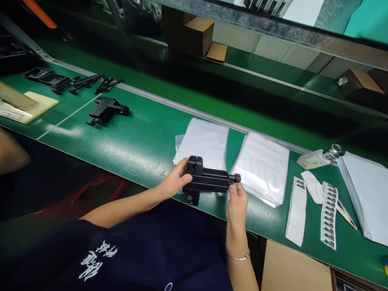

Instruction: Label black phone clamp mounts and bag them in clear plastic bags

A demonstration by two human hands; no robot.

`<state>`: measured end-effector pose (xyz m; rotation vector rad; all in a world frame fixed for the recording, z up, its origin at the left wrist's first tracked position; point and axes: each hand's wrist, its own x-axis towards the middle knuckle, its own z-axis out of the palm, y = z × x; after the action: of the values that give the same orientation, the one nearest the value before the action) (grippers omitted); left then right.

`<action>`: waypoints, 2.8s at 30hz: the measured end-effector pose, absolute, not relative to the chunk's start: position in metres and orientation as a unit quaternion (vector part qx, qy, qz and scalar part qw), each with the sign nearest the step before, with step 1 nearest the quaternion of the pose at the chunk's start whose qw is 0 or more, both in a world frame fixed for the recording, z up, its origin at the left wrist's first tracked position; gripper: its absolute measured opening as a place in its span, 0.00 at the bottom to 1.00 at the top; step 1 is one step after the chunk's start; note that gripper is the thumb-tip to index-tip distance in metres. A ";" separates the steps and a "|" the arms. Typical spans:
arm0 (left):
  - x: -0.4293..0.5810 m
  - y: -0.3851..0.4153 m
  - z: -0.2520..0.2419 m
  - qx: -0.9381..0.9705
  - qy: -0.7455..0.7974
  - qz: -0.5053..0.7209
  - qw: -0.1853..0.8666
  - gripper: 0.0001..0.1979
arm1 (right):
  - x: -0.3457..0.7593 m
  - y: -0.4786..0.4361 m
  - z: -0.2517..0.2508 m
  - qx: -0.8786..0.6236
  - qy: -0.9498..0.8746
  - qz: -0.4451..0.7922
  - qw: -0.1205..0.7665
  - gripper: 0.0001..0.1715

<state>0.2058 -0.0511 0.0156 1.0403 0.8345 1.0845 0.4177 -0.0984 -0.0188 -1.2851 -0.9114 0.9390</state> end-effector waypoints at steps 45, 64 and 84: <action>0.210 -0.034 0.060 0.711 0.304 0.299 0.559 0.34 | 0.389 -0.119 -0.035 -0.532 -0.342 0.536 0.559 0.34; 0.191 -0.054 0.016 0.164 0.311 0.300 0.887 0.23 | 0.397 -0.111 0.009 -0.508 -0.352 0.529 0.581 0.24; 0.213 -0.026 -0.018 0.160 0.281 0.253 0.912 0.30 | 0.436 -0.130 0.030 -0.542 -0.707 0.264 0.370 0.39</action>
<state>0.2126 -0.0259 -0.0179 0.3289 0.5781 0.5214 0.4357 -0.1296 0.0303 -1.3909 -1.8141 0.6764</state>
